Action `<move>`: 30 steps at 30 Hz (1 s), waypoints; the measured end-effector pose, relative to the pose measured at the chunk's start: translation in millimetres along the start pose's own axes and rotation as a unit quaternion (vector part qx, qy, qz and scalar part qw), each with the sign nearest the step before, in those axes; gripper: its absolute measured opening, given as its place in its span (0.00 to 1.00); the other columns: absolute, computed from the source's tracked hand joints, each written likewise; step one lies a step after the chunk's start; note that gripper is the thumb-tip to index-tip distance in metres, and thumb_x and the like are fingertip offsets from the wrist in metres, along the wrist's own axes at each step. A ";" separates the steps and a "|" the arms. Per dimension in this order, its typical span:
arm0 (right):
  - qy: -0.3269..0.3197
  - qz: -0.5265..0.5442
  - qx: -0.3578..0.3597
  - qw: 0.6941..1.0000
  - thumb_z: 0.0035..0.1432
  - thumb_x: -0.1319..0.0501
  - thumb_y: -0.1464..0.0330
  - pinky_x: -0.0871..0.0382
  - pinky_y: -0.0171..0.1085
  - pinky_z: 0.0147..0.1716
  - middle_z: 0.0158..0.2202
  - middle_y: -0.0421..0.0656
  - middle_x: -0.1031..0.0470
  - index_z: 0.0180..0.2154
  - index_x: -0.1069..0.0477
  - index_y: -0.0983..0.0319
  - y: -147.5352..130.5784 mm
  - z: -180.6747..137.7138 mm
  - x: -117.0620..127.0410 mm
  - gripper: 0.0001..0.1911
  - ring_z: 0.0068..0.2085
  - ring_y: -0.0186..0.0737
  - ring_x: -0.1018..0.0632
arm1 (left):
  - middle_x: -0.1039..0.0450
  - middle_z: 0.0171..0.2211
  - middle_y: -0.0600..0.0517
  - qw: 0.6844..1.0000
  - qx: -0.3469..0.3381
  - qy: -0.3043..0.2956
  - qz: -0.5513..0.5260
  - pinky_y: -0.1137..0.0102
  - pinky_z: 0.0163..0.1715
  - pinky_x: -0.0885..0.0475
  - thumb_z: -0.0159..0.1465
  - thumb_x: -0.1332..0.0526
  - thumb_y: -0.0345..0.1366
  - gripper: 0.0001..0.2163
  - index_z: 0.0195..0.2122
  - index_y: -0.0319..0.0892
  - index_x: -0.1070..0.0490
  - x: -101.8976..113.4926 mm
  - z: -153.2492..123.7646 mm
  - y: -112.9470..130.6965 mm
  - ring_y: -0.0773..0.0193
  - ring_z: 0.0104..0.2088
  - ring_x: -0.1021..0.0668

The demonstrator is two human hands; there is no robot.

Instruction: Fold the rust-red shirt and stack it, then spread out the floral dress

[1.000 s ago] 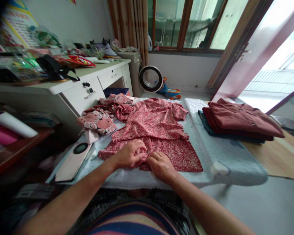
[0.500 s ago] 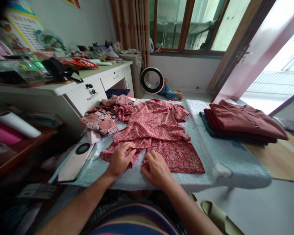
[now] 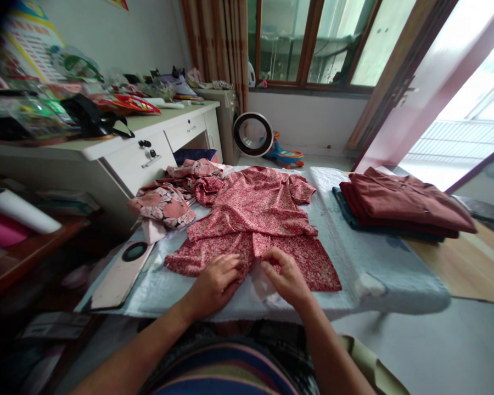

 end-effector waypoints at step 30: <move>-0.167 -0.104 0.020 0.980 0.57 0.40 0.72 0.34 0.35 0.39 0.34 0.40 0.24 0.38 0.24 0.60 -14.9 -11.6 -27.0 0.08 0.37 0.36 0.25 | 0.30 0.42 0.49 0.990 0.102 -0.014 -0.095 0.66 0.42 0.29 0.65 0.42 0.31 0.08 0.45 0.43 0.32 -24.1 -8.2 3.7 0.61 0.41 0.28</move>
Point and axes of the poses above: each hand's wrist, its own z-axis towards the middle knuckle, its own x-axis out of the back of the hand, y = z × x, the point moved 5 cm from there along z, towards the middle knuckle
